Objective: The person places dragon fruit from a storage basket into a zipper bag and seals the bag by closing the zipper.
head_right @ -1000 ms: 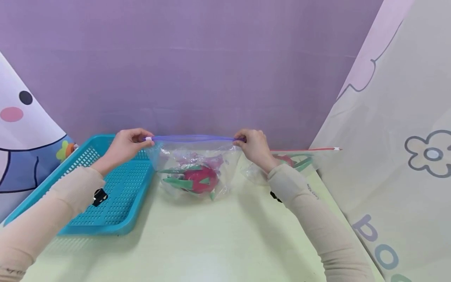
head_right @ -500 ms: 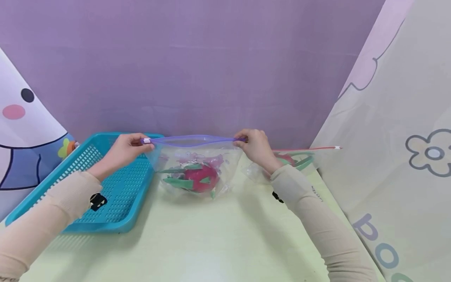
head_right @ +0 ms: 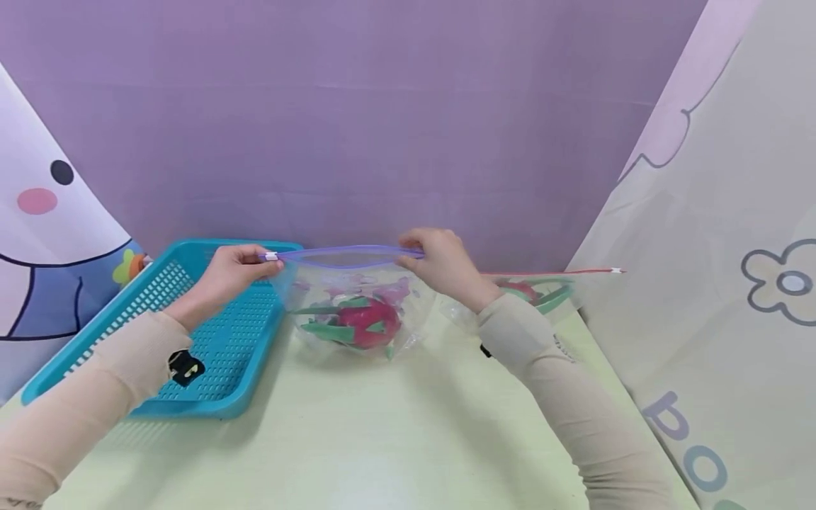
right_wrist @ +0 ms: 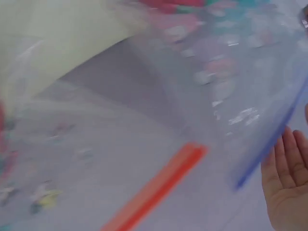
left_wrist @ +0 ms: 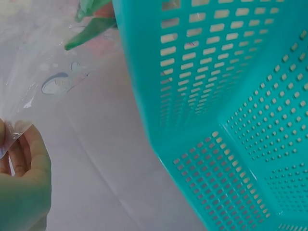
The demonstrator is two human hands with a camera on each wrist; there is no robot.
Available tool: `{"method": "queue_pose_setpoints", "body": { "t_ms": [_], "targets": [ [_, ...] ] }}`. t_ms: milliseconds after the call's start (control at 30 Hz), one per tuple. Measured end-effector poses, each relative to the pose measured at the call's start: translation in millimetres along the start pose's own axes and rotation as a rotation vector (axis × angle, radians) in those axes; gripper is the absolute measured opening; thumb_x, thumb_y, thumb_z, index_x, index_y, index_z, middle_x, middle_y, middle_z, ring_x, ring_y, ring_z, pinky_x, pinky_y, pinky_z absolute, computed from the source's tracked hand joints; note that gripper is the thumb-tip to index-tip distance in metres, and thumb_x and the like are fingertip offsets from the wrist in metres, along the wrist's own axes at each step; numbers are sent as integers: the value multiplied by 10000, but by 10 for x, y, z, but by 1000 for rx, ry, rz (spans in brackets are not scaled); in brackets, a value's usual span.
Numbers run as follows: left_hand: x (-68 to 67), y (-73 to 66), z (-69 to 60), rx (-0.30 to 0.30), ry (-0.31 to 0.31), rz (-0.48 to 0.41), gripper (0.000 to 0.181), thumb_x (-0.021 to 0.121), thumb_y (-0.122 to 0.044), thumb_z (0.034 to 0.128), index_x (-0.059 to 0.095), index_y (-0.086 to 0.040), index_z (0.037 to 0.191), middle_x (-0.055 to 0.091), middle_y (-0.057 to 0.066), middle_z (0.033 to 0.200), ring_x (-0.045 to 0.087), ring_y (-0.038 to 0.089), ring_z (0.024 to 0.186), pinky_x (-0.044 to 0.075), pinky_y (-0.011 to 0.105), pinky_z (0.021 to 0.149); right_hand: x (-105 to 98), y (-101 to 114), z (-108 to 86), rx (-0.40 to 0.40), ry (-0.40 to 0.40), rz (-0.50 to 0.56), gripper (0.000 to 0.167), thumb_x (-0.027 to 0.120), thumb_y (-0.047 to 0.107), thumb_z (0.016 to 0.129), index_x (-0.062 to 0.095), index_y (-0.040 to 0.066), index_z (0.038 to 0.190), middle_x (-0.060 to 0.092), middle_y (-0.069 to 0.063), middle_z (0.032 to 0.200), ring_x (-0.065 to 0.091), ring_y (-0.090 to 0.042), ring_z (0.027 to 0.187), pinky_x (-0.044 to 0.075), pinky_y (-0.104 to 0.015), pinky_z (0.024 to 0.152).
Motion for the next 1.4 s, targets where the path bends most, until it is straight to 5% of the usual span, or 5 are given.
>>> {"method": "queue_pose_setpoints", "body": {
  "t_ms": [200,533,767,1100,1400],
  "targets": [
    [48,-3,7,-38,5,-79,414,604,-404,858,609,-46,1067,579,115,1147,531,253,1062,443,426,936,175,432,206,-182,-10,76,268,661,142,841,652,50,1093,659,-86,1090,629,-189,996,483,-323,881],
    [86,-48,4,-9,0,-112,383,597,-357,876,615,-21,1057,600,89,1117,528,229,1077,441,436,955,742,1019,697,-124,131,246,257,627,163,867,657,99,1114,656,-22,1097,620,-108,977,482,-169,822],
    [128,-48,0,17,2,-124,333,591,-305,890,642,-8,1032,599,113,1171,509,242,1133,443,438,952,921,986,681,-88,152,253,234,628,232,852,685,138,1058,655,35,1008,577,-64,873,478,-162,723],
    [157,-81,25,23,20,-112,374,607,-355,869,658,-20,1027,604,113,1184,517,241,1128,441,449,953,948,903,632,-145,83,267,204,622,212,854,710,111,1007,635,25,927,554,-73,801,466,-153,681],
    [121,-70,28,14,2,-113,407,615,-389,851,667,-26,1028,612,104,1167,520,218,1119,454,431,937,1027,984,614,-170,-53,111,129,609,150,884,717,119,948,626,30,879,561,-86,789,426,-196,746]
  ]
}}
Point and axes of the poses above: each hand's wrist, its own z-axis towards the middle knuckle, its own x-axis out of the palm, y = z × x, the point moved 2 cm from there along z, towards the middle knuckle
